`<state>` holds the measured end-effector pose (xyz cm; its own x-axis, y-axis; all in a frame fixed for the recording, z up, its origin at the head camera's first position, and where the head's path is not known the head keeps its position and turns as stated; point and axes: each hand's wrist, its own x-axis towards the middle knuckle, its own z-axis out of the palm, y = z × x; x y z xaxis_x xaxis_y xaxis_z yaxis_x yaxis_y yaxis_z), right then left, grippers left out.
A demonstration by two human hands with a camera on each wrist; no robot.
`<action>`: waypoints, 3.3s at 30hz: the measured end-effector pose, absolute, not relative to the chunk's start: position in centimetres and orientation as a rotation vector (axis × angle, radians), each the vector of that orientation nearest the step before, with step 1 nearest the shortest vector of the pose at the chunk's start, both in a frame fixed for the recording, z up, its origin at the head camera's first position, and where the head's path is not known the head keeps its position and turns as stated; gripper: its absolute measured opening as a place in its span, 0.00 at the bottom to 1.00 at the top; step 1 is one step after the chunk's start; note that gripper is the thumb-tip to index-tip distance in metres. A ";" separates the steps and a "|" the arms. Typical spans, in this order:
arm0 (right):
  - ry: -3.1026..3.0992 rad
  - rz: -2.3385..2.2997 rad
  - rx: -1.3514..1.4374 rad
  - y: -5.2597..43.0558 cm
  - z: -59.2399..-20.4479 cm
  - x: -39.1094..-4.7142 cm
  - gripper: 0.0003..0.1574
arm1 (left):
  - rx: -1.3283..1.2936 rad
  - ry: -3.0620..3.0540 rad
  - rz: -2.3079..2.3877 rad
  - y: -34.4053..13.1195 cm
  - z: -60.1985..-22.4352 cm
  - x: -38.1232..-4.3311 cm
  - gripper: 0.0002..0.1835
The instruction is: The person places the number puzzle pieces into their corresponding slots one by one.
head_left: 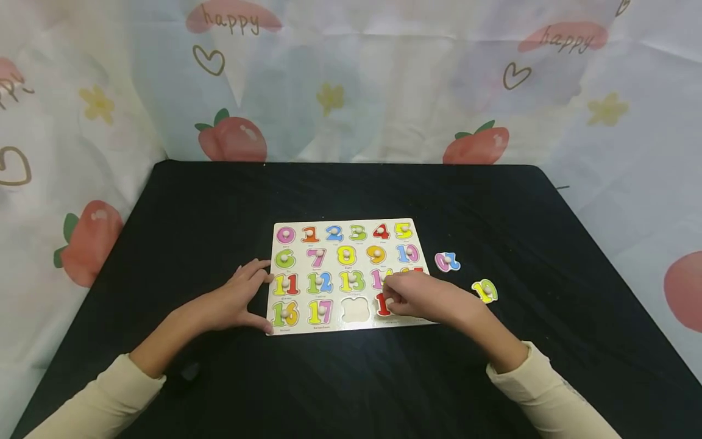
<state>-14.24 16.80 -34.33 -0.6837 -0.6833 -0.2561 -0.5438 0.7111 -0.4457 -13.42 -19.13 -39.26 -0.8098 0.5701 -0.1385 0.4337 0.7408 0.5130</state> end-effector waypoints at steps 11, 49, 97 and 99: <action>2.508 -0.367 -1.029 13.2 -35.6 -14.8 0.08 | 0.751 2.637 0.680 -19.1 -39.2 -13.5 0.50; 2.509 -0.470 -0.996 14.7 -35.9 -15.3 0.11 | 0.749 2.624 0.676 -19.1 -39.0 -13.7 0.50; 2.692 -0.462 -0.677 23.5 -33.6 -14.4 0.04 | 0.732 2.634 0.646 -19.1 -39.0 -13.5 0.50; 2.654 -0.470 -0.709 22.2 -33.7 -14.3 0.04 | 0.733 2.635 0.647 -19.1 -39.0 -13.5 0.50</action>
<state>-14.29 22.21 -33.75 -0.8123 -0.5280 -0.2478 -0.4106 0.8194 -0.3999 -13.50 -19.12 -39.04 -0.8133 0.5505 -0.1882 0.4006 0.7645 0.5050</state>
